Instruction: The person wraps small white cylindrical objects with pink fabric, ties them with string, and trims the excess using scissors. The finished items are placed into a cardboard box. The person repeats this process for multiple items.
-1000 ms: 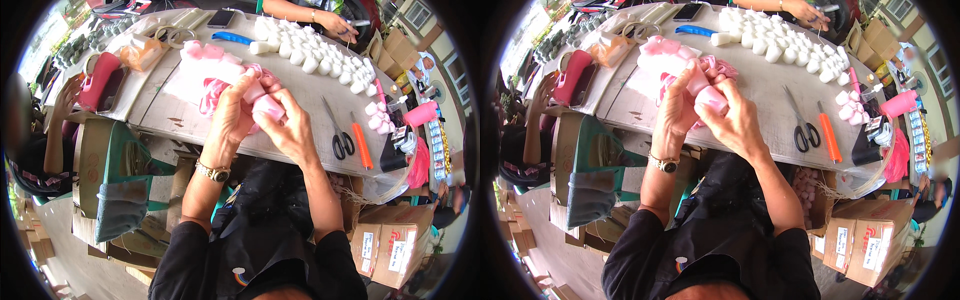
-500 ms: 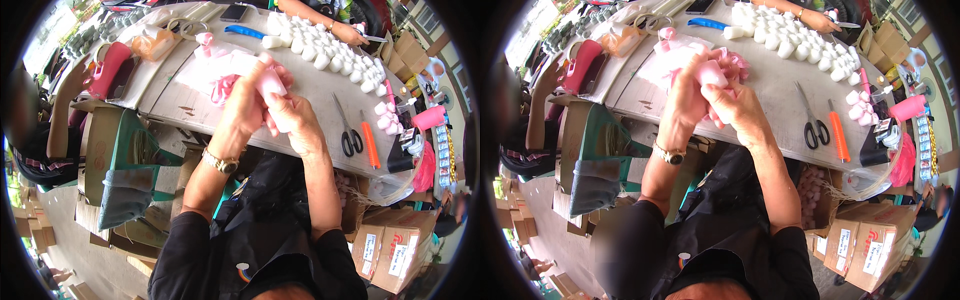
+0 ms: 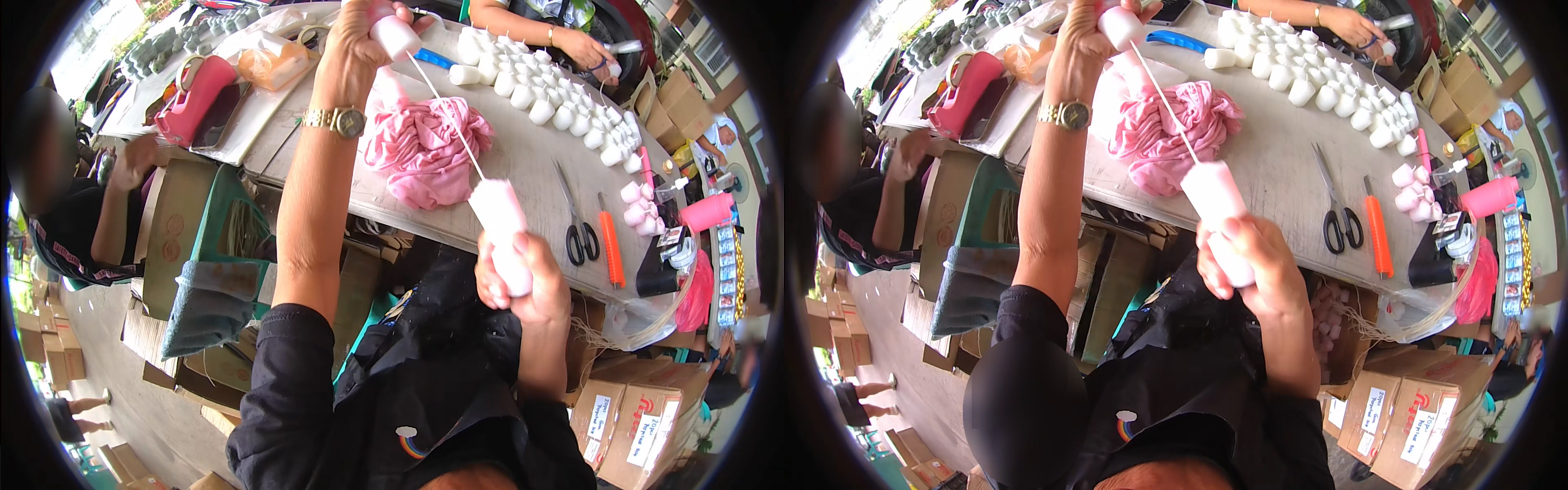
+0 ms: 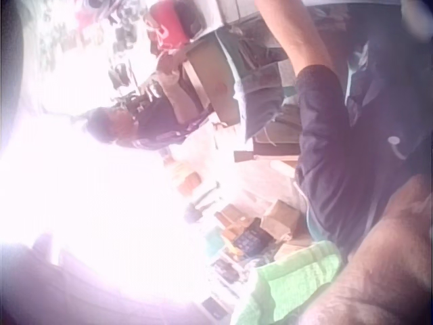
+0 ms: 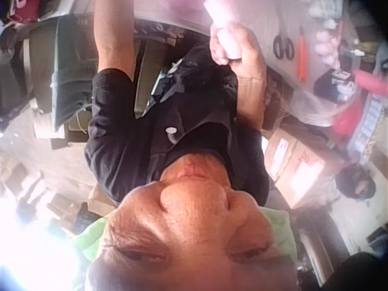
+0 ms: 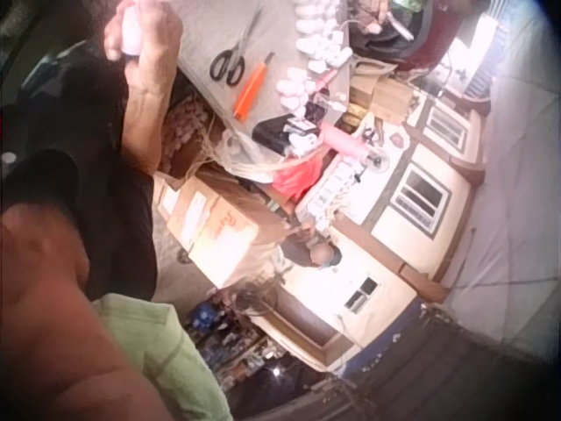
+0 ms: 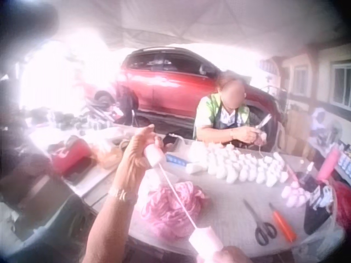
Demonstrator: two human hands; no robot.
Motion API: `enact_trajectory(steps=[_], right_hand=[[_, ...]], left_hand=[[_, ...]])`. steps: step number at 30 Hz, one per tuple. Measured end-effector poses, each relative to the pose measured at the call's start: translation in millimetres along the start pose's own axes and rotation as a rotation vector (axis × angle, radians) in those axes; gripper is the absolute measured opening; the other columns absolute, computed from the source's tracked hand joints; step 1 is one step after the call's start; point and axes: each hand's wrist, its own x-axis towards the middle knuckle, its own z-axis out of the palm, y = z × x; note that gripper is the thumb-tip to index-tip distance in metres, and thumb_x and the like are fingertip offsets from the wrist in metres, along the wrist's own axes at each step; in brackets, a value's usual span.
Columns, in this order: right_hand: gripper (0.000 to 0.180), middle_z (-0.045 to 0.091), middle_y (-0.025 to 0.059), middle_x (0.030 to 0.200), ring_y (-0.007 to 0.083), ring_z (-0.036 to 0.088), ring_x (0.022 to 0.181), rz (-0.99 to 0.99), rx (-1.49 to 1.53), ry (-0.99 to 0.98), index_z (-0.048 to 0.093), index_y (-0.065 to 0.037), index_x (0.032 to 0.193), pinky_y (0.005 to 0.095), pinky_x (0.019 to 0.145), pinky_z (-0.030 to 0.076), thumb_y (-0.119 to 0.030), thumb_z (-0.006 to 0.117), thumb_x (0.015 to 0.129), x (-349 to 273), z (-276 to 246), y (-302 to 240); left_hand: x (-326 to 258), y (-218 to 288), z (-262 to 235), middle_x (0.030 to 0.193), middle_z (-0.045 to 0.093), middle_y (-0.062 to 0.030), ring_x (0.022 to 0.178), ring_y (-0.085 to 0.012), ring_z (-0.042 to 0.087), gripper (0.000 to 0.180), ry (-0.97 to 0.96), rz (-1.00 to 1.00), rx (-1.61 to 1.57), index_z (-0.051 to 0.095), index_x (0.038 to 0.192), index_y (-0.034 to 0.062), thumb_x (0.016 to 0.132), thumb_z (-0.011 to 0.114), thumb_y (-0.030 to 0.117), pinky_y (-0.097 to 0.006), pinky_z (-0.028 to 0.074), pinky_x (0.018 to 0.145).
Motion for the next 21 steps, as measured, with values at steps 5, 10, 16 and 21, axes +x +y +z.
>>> enact_trajectory(steps=[5,10,16,21], right_hand=[[0.044,0.051,0.0075,0.058,0.0137,0.046,0.045,0.109,0.088,0.150,0.056,0.000,0.090,0.0276,0.043,0.037,-0.044,0.058,0.091,-33.4,-6.6,35.5],[0.042,0.052,0.0072,0.059,0.0136,0.048,0.049,0.104,0.249,0.140,0.059,0.001,0.089,0.0272,0.044,0.037,-0.042,0.057,0.093,-32.7,-14.4,41.1],[0.047,0.055,0.0056,0.065,0.0098,0.052,0.057,-0.149,-0.268,0.205,0.057,0.001,0.096,0.0234,0.053,0.041,-0.044,0.047,0.099,-21.5,5.5,14.7],[0.029,0.058,0.0077,0.065,0.0116,0.058,0.060,-0.106,-0.605,0.257,0.056,0.000,0.091,0.0286,0.056,0.046,-0.029,0.060,0.095,-26.8,36.5,22.8]], left_hand=[[32.9,-7.5,-52.1,0.057,0.058,-0.0086,0.050,-0.0258,0.059,0.028,0.153,0.026,0.326,0.057,0.099,0.0061,0.089,0.066,0.031,-0.044,0.054,0.064],[-28.6,-37.8,-36.6,0.076,0.066,-0.0103,0.065,-0.0219,0.064,0.041,0.343,0.322,1.969,0.058,0.115,0.0021,0.094,0.059,0.037,-0.035,0.050,0.068],[-208.6,-115.5,48.7,0.093,0.067,-0.0152,0.086,-0.0243,0.065,0.051,0.235,0.366,1.276,0.061,0.118,0.0026,0.097,0.048,0.047,-0.037,0.049,0.088],[-228.0,-166.3,59.3,0.102,0.064,-0.0152,0.096,-0.0218,0.062,0.062,0.040,-0.157,0.413,0.054,0.117,-0.0015,0.096,0.045,0.056,-0.039,0.045,0.097]])
